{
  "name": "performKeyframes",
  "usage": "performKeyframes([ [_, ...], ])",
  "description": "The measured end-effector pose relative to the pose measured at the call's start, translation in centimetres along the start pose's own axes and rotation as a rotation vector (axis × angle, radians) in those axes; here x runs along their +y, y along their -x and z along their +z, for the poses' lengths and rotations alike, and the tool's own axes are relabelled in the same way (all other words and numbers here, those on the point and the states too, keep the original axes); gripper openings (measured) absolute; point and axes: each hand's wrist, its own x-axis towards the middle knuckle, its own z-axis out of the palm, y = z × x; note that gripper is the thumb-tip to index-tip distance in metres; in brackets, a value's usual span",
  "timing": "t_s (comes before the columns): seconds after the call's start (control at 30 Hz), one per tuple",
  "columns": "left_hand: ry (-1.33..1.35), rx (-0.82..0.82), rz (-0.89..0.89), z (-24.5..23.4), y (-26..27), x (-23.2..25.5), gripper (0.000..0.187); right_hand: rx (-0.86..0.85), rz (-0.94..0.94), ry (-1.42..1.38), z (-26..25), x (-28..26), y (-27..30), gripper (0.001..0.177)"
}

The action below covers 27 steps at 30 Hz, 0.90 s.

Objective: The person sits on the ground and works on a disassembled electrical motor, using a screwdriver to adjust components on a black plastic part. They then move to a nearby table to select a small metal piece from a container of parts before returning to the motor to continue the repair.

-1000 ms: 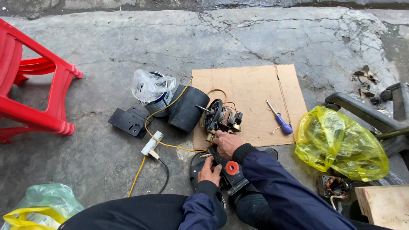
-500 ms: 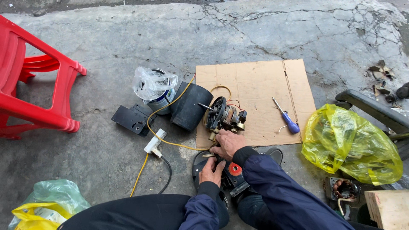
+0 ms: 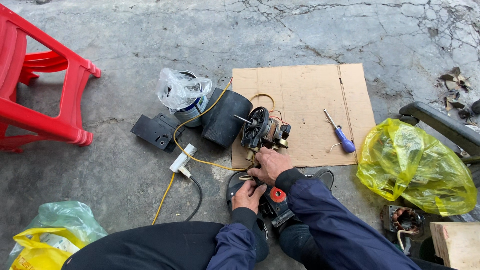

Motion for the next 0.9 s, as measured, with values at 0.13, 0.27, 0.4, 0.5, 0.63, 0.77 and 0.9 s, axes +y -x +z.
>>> performKeyframes([
  [0.13, 0.013, -0.029, -0.038, -0.5, -0.2, 0.8, 0.032, 0.036, -0.007, -0.021, 0.5, 0.5, -0.4, 0.046],
  [0.27, 0.038, -0.052, 0.026, 0.0, -0.7, 0.3, 0.039, 0.081, -0.178, 0.316, 0.8, 2.2, -0.3, 0.039],
  [0.4, 0.030, -0.066, 0.085, -1.1, 1.4, 3.3, 0.055, 0.111, -0.282, 0.395, -0.9, 3.0, 1.2, 0.031],
  [0.5, -0.009, -0.069, 0.061, -0.6, 1.1, 3.8, 0.055, 0.080, 0.071, -0.082, 0.0, 2.3, -0.2, 0.049],
  [0.63, -0.082, -0.050, 0.062, -0.2, -0.2, 3.1, 0.063, 0.032, -0.107, 0.129, 1.1, 4.0, -1.9, 0.038],
  [0.77, -0.139, -0.059, 0.053, 0.6, -2.2, 1.9, 0.067, 0.066, 0.016, -0.165, 0.1, 4.0, -0.8, 0.057],
  [0.9, -0.162, -0.056, 0.053, 2.4, -3.7, 0.9, 0.074, 0.190, -0.016, 0.011, -10.9, 0.4, 6.8, 0.054],
])
